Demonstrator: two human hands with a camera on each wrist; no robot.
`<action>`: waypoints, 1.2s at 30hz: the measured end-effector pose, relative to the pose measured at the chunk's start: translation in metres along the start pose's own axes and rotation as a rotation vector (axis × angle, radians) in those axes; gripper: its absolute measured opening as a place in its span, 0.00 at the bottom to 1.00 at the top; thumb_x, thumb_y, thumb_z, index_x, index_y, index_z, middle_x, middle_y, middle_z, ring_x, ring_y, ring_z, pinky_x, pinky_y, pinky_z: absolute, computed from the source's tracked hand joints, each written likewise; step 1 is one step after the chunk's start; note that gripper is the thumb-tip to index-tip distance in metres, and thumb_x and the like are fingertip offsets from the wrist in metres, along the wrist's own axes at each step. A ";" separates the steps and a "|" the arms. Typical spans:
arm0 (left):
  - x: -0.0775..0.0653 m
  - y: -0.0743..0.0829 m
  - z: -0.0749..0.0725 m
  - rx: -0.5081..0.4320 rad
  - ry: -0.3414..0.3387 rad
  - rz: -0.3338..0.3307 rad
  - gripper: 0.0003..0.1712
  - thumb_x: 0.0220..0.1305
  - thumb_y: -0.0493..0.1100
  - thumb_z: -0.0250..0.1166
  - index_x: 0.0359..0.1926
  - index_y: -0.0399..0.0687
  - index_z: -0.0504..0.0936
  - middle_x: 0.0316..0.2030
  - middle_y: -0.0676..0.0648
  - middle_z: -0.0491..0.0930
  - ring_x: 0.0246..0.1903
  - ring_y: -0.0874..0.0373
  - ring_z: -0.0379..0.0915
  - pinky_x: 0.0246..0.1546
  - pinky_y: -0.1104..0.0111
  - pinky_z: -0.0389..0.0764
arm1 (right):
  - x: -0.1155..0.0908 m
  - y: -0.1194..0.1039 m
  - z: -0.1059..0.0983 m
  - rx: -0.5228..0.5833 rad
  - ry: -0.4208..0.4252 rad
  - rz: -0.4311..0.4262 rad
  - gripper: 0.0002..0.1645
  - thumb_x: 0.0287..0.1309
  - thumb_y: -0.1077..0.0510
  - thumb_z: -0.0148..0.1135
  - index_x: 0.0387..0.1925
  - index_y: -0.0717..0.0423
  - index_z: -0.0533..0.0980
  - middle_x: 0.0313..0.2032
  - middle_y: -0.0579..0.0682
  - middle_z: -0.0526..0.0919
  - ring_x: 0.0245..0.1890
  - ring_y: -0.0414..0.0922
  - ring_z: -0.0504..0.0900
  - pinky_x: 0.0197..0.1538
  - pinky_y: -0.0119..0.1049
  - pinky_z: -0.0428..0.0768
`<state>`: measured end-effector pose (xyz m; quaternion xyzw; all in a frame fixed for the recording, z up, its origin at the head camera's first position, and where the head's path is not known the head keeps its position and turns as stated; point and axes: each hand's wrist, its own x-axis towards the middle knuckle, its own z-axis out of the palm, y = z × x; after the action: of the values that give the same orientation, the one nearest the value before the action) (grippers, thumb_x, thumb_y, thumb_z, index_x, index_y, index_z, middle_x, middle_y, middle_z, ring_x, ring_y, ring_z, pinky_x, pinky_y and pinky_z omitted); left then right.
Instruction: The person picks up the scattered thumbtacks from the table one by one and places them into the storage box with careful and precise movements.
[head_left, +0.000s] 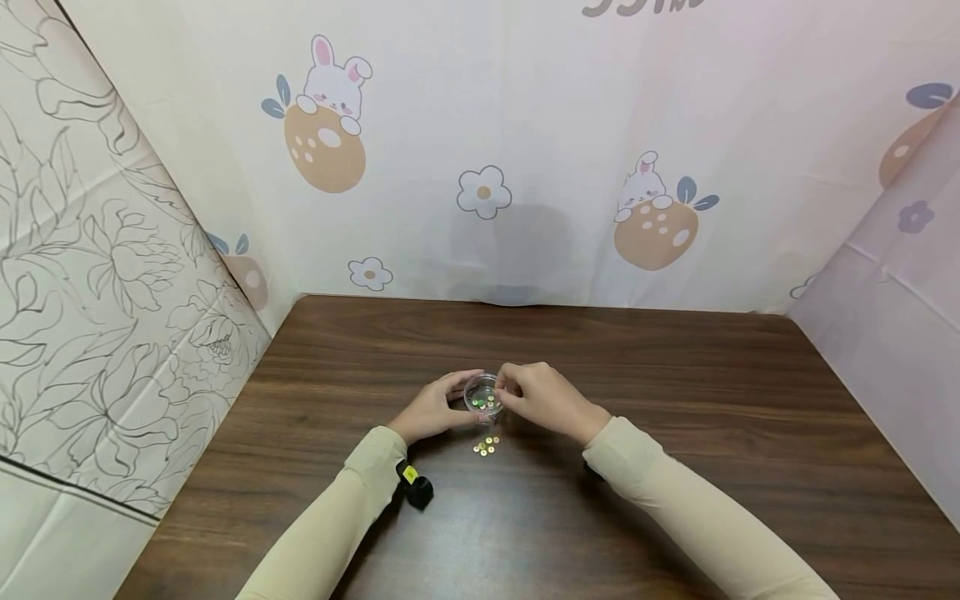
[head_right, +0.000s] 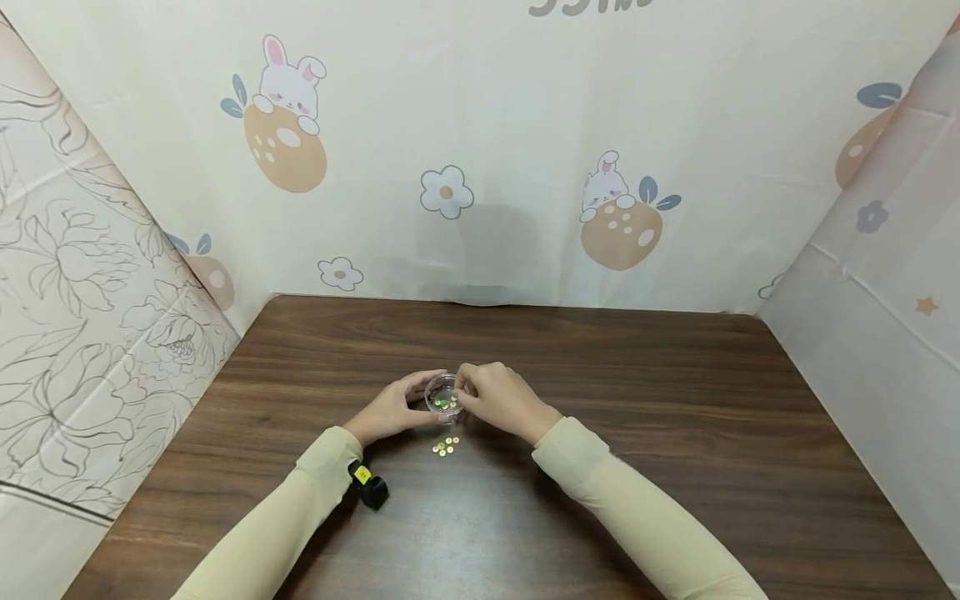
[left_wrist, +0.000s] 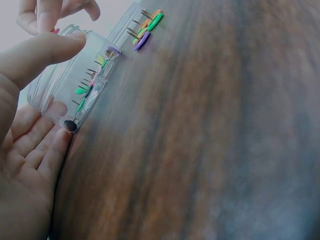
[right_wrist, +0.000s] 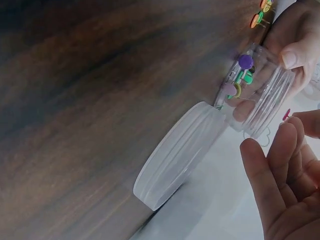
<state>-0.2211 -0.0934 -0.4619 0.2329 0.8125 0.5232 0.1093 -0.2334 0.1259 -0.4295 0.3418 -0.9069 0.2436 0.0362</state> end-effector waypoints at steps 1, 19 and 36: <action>0.000 0.000 0.000 0.003 0.000 -0.001 0.41 0.52 0.44 0.71 0.66 0.44 0.65 0.59 0.40 0.70 0.56 0.48 0.67 0.57 0.51 0.71 | 0.001 0.001 0.000 -0.005 -0.005 0.004 0.02 0.60 0.55 0.58 0.32 0.46 0.77 0.17 0.36 0.73 0.13 0.32 0.66 0.17 0.28 0.70; 0.000 0.000 -0.001 -0.002 -0.002 0.009 0.41 0.52 0.43 0.72 0.65 0.43 0.65 0.59 0.39 0.69 0.56 0.49 0.67 0.58 0.51 0.70 | 0.006 0.006 0.005 0.001 -0.032 0.056 0.03 0.61 0.54 0.58 0.36 0.47 0.76 0.19 0.37 0.76 0.13 0.33 0.67 0.18 0.29 0.71; 0.002 -0.004 0.000 0.003 0.004 0.004 0.41 0.52 0.45 0.71 0.66 0.46 0.64 0.59 0.42 0.69 0.56 0.49 0.66 0.57 0.51 0.71 | -0.007 -0.002 -0.003 0.010 -0.028 0.028 0.03 0.61 0.56 0.57 0.34 0.46 0.76 0.18 0.36 0.75 0.14 0.32 0.68 0.18 0.30 0.72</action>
<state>-0.2239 -0.0935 -0.4659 0.2338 0.8131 0.5225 0.1060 -0.2275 0.1300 -0.4278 0.3326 -0.9108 0.2440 0.0185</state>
